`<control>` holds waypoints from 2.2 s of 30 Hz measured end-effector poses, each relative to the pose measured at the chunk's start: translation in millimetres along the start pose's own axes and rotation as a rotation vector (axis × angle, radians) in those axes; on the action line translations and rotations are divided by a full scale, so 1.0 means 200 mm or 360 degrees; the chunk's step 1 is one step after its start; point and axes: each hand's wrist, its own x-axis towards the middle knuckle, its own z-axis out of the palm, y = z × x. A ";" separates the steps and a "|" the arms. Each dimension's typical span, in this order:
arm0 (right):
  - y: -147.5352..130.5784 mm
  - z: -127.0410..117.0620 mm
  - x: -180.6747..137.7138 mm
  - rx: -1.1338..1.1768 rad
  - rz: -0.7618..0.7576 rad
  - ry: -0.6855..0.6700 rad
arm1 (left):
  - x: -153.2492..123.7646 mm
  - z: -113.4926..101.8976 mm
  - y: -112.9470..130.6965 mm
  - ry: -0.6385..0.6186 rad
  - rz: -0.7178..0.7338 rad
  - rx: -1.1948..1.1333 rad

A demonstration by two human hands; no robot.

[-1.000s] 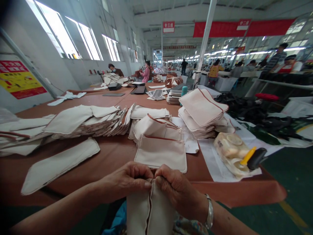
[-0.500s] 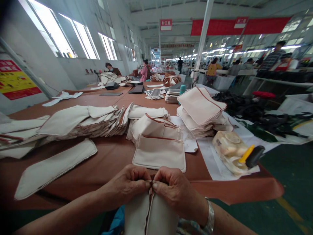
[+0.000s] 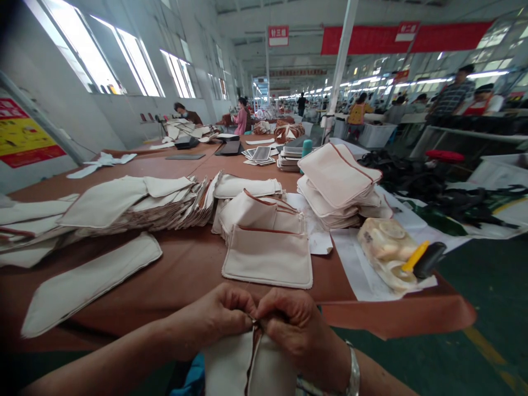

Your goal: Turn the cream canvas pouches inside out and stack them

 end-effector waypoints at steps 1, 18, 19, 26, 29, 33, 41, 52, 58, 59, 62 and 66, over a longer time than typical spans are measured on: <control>-0.01 -0.01 -0.01 -0.0026 -0.0092 -0.0035 | -0.01 0.01 0.01 0.0002 -0.0029 -0.0108; -0.07 -0.07 -0.07 -0.0182 0.0013 -0.0013 | -0.05 -0.03 0.04 -0.0190 0.0373 0.0079; -0.08 -0.08 -0.06 -0.0113 0.0107 -0.0012 | -0.06 -0.03 0.05 -0.0208 0.0417 0.0079; -0.09 -0.10 -0.03 0.0285 0.0500 -0.0402 | -0.10 -0.02 0.10 -0.0348 0.0635 0.0120; -0.09 -0.10 -0.05 0.0205 0.0333 -0.0451 | -0.12 -0.02 0.11 -0.0347 0.0648 0.0155; -0.12 -0.09 -0.07 -0.0036 0.0077 -0.0358 | -0.12 -0.01 0.11 -0.0347 0.0639 0.0100; -0.20 -0.13 -0.01 -0.0067 0.0019 -0.0634 | -0.12 -0.01 0.13 -0.0352 0.0536 0.0291; -0.16 -0.20 0.01 -0.0376 -0.0126 -0.0672 | -0.07 0.01 0.06 0.0030 0.0571 0.0666; -0.19 -0.16 0.03 -0.0375 0.0023 -0.0561 | -0.04 0.05 0.05 0.0390 0.0788 0.0967; -0.18 -0.14 0.03 -0.0345 0.0011 -0.0505 | -0.04 0.05 0.05 0.0411 0.0760 0.0950; -0.13 -0.12 0.02 -0.0195 0.0015 -0.0419 | -0.08 0.00 0.08 0.0192 0.0459 0.0706; -0.10 -0.13 0.02 -0.0197 0.0067 -0.0471 | -0.12 -0.06 0.12 -0.0148 0.0249 0.0584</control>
